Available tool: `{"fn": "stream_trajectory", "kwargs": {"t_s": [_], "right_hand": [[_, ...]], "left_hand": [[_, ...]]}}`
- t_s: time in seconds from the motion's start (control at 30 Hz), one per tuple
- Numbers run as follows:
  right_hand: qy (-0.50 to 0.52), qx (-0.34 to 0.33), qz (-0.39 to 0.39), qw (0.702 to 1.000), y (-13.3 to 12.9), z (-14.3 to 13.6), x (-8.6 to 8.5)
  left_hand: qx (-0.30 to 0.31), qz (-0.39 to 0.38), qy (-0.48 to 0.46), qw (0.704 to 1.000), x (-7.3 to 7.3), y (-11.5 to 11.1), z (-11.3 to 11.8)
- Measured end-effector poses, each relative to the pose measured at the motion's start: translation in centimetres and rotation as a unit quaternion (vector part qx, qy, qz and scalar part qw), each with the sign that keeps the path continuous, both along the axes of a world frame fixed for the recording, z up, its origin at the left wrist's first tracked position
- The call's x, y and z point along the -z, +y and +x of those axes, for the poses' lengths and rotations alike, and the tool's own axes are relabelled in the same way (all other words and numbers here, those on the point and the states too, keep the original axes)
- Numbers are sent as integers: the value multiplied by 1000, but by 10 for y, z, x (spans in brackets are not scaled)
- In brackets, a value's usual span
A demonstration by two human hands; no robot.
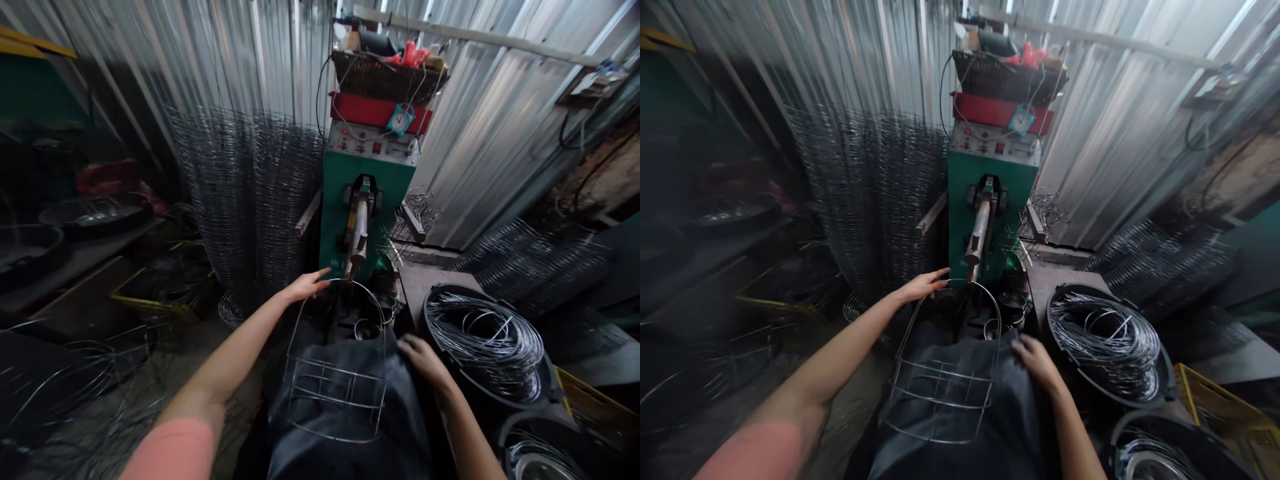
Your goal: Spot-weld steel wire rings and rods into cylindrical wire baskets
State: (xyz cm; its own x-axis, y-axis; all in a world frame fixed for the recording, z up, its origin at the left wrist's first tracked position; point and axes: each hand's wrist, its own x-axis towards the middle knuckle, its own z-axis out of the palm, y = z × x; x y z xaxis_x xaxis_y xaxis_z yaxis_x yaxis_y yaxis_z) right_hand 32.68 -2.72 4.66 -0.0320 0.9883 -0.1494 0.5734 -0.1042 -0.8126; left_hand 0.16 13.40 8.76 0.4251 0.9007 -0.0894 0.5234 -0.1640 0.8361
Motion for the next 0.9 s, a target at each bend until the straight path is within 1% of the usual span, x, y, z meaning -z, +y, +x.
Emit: {"fn": "stream_trajectory", "kwargs": {"t_s": [0.03,0.07,0.1,0.13,0.17,0.2,0.23,0.27,0.3,0.33,0.37,0.4,0.47,0.57,0.67,0.77,0.83,0.9], "right_hand": [[28,-20,-66,997,-31,5,10],[54,-26,-110,992,-61,5,20],[79,-21,-132,988,-88,3,30],[107,-22,-136,985,-110,-3,40],[138,-18,-128,982,-127,-11,48],[164,-20,-120,979,-139,-20,55],[182,-24,-109,977,-145,-29,61],[192,-29,-99,976,-147,-37,65],[191,-36,-92,977,-145,-44,69],[186,-39,-85,978,-141,-50,72],[179,-38,-78,980,-136,-54,74],[173,-34,-70,982,-131,-56,77],[170,-25,-49,984,-123,-60,81],[168,-28,-19,985,-119,-61,84],[160,-32,-14,986,-119,-62,82],[155,-37,-16,987,-120,-62,81],[155,-40,-13,987,-120,-61,84],[154,-36,-6,987,-120,-60,90]], "left_hand": [[-22,3,-19,1000,0,-10,-13],[-48,-2,-40,998,2,-24,-27],[-69,-25,-63,995,6,-42,-42],[-69,-63,-81,992,12,-63,-56],[-70,-115,-91,987,20,-89,-69],[-68,-172,-101,978,29,-116,-78],[-49,-235,-107,965,39,-143,-84],[-47,-283,-117,951,48,-169,-86],[-61,-304,-141,940,58,-193,-85],[-85,-300,-175,934,66,-212,-81],[-108,-295,-212,925,73,-227,-75],[-126,-290,-240,918,79,-237,-68],[-140,-279,-265,912,84,-245,-55],[-133,-259,-241,926,84,-244,-44],[-113,-242,-224,937,87,-240,-45],[-89,-227,-229,942,98,-238,-48],[-84,-222,-238,942,105,-237,-50],[-86,-239,-252,934,108,-237,-51]]}}
